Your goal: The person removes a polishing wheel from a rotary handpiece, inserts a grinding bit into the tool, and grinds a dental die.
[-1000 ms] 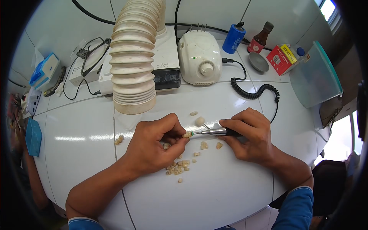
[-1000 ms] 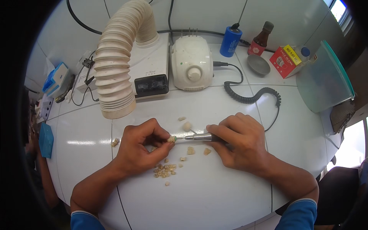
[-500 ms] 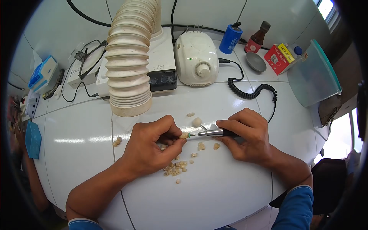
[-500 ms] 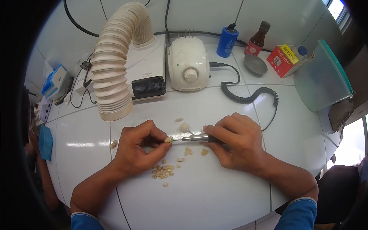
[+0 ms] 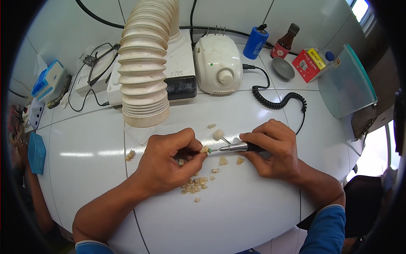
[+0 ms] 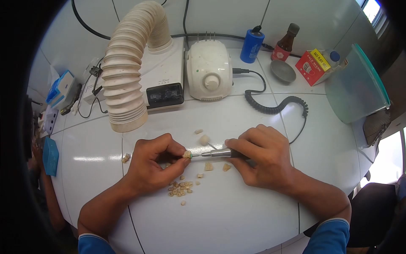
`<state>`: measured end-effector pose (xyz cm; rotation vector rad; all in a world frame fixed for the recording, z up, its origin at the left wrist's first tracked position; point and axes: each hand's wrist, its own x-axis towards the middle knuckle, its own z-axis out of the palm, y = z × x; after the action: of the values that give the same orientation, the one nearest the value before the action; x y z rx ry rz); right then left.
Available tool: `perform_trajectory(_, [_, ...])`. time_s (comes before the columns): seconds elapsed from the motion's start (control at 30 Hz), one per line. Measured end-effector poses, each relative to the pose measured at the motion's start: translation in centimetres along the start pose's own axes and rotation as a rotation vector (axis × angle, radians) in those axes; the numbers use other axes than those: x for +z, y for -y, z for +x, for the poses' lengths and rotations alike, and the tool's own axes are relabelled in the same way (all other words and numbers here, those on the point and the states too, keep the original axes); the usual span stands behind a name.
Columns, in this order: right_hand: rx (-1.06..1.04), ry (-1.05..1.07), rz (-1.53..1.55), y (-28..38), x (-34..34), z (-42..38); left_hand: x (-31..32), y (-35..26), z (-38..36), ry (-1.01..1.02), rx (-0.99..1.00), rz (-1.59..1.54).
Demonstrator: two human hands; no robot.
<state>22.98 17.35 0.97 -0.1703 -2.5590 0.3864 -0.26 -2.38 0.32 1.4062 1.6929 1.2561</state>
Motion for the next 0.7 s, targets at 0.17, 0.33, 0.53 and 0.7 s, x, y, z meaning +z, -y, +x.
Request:
perform_trajectory(0.17, [0.010,-0.004,0.008,-0.01,0.02,-0.03,0.06,0.01,0.00,-0.003,0.022,0.004])
perform_trajectory(0.33, [-0.004,-0.003,0.001,0.07,0.06,0.00,0.10,0.07,0.02,-0.003,0.006,-0.021])
perform_trajectory(0.53, [-0.008,0.000,-0.003,0.08,0.07,-0.03,0.07,-0.11,0.07,0.004,0.022,-0.013])
perform_trajectory(0.7, [-0.004,0.004,-0.023,0.17,0.20,-0.06,0.12,-0.13,0.09,0.002,0.031,0.015])
